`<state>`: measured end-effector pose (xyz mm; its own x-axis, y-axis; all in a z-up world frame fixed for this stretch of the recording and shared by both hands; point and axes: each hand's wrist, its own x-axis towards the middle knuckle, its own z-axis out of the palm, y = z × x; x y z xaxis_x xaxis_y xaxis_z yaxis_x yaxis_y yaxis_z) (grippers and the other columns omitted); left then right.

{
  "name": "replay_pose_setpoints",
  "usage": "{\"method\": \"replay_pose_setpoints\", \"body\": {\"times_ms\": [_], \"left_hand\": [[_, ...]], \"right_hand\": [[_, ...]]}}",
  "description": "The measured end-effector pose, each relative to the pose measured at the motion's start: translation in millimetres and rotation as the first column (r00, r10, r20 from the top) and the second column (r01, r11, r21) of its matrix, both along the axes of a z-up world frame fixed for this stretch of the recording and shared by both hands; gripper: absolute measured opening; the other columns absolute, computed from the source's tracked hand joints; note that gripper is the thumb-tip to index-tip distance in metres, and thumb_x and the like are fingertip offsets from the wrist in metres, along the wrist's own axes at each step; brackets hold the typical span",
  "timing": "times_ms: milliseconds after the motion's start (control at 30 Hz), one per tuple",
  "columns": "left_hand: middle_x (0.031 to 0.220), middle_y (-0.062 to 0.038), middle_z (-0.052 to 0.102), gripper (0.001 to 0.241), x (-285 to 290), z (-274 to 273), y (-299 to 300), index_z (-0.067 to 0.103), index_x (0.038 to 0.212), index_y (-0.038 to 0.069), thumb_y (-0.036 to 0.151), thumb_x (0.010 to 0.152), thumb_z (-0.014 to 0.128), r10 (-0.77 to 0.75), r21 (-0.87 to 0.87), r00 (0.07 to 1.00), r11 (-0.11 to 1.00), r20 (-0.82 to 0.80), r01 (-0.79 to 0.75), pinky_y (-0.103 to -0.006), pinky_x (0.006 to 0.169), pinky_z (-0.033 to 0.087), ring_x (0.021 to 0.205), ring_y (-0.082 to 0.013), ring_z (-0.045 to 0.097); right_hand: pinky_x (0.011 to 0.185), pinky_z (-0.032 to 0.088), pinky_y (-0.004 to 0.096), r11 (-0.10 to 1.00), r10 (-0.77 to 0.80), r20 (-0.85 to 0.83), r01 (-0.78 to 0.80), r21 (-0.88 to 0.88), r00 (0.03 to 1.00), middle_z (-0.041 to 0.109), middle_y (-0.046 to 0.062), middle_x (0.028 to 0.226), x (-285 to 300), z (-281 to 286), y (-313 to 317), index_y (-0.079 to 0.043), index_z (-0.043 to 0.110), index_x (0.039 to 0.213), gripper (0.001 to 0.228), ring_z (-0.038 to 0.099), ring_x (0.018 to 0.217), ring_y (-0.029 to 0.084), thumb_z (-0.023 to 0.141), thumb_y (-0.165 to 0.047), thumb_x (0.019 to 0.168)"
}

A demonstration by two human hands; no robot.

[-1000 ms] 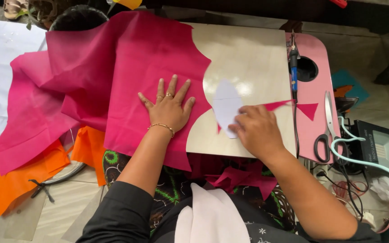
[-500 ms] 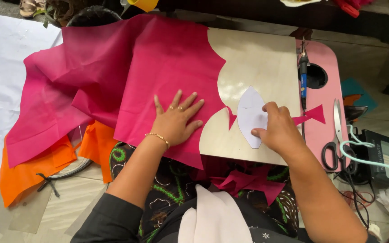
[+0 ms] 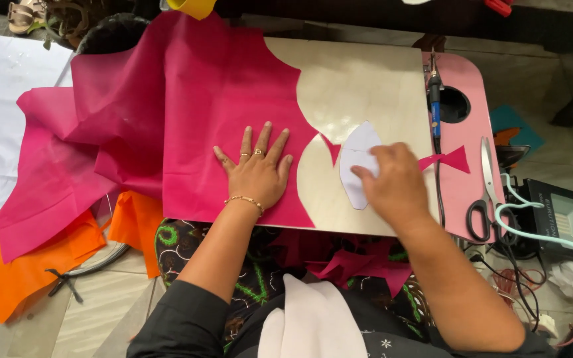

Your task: Using a heat-cutting tool to trace and cut out specific shapes from pink fabric using a paper template.

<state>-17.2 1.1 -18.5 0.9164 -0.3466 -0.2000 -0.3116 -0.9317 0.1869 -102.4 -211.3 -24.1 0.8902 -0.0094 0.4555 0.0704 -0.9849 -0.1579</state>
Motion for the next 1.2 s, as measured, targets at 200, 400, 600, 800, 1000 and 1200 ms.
{"method": "replay_pose_setpoints", "body": {"times_ms": [200,400,600,800,1000,1200], "left_hand": [[0.157,-0.003,0.008,0.053,18,-20,-23,0.024,0.145,0.033,0.046,0.096,0.039,0.211,-0.134,0.974,0.971,0.085,-0.199,-0.0705,0.107,0.004,0.144,-0.0285,0.001],[0.113,0.004,0.050,0.025,36,-44,-12,0.056,0.115,0.032,0.040,0.093,0.047,0.125,-0.232,0.963,0.970,0.239,-0.068,-0.0629,0.106,0.023,0.120,-0.0230,0.042],[0.153,0.015,0.018,0.056,-3,6,22,0.026,0.143,0.042,0.049,0.090,0.042,-0.177,-0.041,0.981,0.984,-0.075,0.174,-0.0785,0.100,0.006,0.143,-0.0170,0.010],[0.150,0.002,0.023,0.054,-15,-8,12,0.029,0.144,0.039,0.054,0.092,0.038,-0.057,-0.033,0.994,0.998,0.094,0.061,-0.0771,0.100,0.012,0.142,-0.0279,0.008],[0.143,0.005,0.033,0.051,-16,-9,-11,0.034,0.141,0.035,0.050,0.092,0.041,-0.013,-0.112,0.995,0.993,0.097,0.024,-0.0771,0.100,0.013,0.140,-0.0205,0.018],[0.150,0.005,0.027,0.054,-13,-7,-12,0.027,0.145,0.033,0.043,0.092,0.033,-0.045,-0.122,0.999,0.991,0.022,0.047,-0.0730,0.105,0.000,0.143,-0.0204,0.011]], "right_hand": [[0.072,0.055,0.048,0.969,-0.197,-0.388,0.239,0.064,0.901,0.056,0.028,0.099,2,36,-1,0.005,0.053,0.120,0.065,0.061,0.094,0.044,0.079,-0.032,0.073],[0.076,0.054,0.050,0.912,-0.220,-0.594,0.379,0.157,0.774,0.058,0.031,0.102,18,61,-2,0.003,0.046,0.128,0.076,0.064,0.096,0.043,0.085,-0.021,0.067],[0.082,0.050,0.052,0.852,-0.151,-0.682,0.444,0.276,0.715,0.064,0.030,0.105,24,72,-2,0.002,0.042,0.134,0.083,0.063,0.100,0.042,0.085,-0.013,0.065],[0.077,0.054,0.045,0.873,-0.103,-0.670,0.390,0.292,0.735,0.064,0.029,0.107,23,63,0,0.007,0.063,0.114,0.050,0.065,0.098,0.040,0.081,-0.010,0.070],[0.074,0.055,0.050,0.907,-0.178,-0.608,0.368,0.203,0.774,0.055,0.034,0.109,21,68,4,0.002,0.055,0.125,0.071,0.062,0.097,0.045,0.086,-0.021,0.065],[0.085,0.050,0.048,0.888,-0.020,-0.635,0.305,0.343,0.772,0.063,0.031,0.101,20,64,-3,0.004,0.048,0.127,0.074,0.064,0.099,0.039,0.081,-0.013,0.064]]}}
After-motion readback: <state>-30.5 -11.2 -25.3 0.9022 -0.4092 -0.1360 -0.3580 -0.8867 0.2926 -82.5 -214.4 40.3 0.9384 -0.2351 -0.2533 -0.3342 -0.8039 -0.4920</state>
